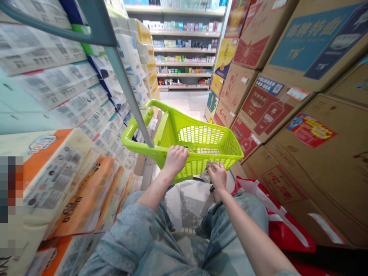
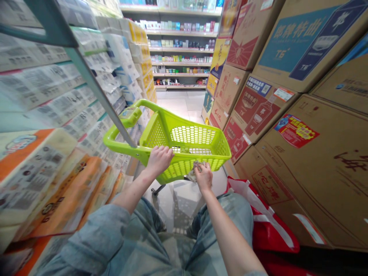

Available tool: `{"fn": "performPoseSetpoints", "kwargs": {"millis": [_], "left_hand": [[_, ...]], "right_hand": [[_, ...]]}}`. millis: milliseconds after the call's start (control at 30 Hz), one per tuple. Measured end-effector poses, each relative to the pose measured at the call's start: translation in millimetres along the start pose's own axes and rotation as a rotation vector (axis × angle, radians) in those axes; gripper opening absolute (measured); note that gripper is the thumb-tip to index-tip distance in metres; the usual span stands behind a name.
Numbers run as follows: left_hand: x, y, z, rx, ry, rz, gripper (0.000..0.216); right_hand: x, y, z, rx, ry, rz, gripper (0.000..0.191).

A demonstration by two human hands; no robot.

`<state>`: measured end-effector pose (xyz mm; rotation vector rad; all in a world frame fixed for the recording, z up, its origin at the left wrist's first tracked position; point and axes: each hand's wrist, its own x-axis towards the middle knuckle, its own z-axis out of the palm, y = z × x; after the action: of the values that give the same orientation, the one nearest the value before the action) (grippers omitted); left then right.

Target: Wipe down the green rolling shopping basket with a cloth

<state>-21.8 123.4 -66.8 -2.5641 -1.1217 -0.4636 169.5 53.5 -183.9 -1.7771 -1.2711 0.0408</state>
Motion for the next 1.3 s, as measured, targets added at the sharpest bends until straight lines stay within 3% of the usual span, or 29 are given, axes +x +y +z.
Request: {"fn": "performPoseSetpoints", "kwargs": {"millis": [133, 267, 533, 667, 800, 1000, 1167, 1300], "left_hand": [[-0.4, 0.5, 1.5, 0.013, 0.013, 0.006, 0.021], [-0.7, 0.6, 1.7, 0.018, 0.012, 0.004, 0.019], [1.1, -1.6, 4.0, -0.011, 0.021, -0.008, 0.020], [0.8, -1.4, 5.0, 0.019, 0.031, -0.003, 0.021], [0.3, -0.5, 4.7, 0.031, 0.027, -0.006, 0.021], [0.6, -1.0, 4.4, 0.021, 0.023, -0.006, 0.019], [0.7, -2.2, 4.5, 0.010, 0.028, 0.000, 0.019], [0.1, -1.0, 4.2, 0.003, 0.026, 0.006, 0.020]], "right_hand": [[-2.7, -7.1, 4.4, -0.030, 0.044, -0.094, 0.028], [1.4, -16.2, 17.4, -0.139, 0.072, -0.095, 0.030], [-9.3, 6.8, 4.3, -0.105, -0.173, -0.214, 0.025], [-20.1, 16.6, 3.6, -0.124, -0.070, -0.146, 0.028], [-13.7, 8.2, 13.1, -0.138, 0.033, -0.164, 0.030], [-5.7, -2.3, 27.1, -0.175, 0.009, -0.115, 0.032], [-11.1, -1.8, 20.6, -0.069, -0.067, -0.106, 0.028], [-14.3, -12.0, 22.9, -0.056, -0.033, -0.166, 0.027]]}}
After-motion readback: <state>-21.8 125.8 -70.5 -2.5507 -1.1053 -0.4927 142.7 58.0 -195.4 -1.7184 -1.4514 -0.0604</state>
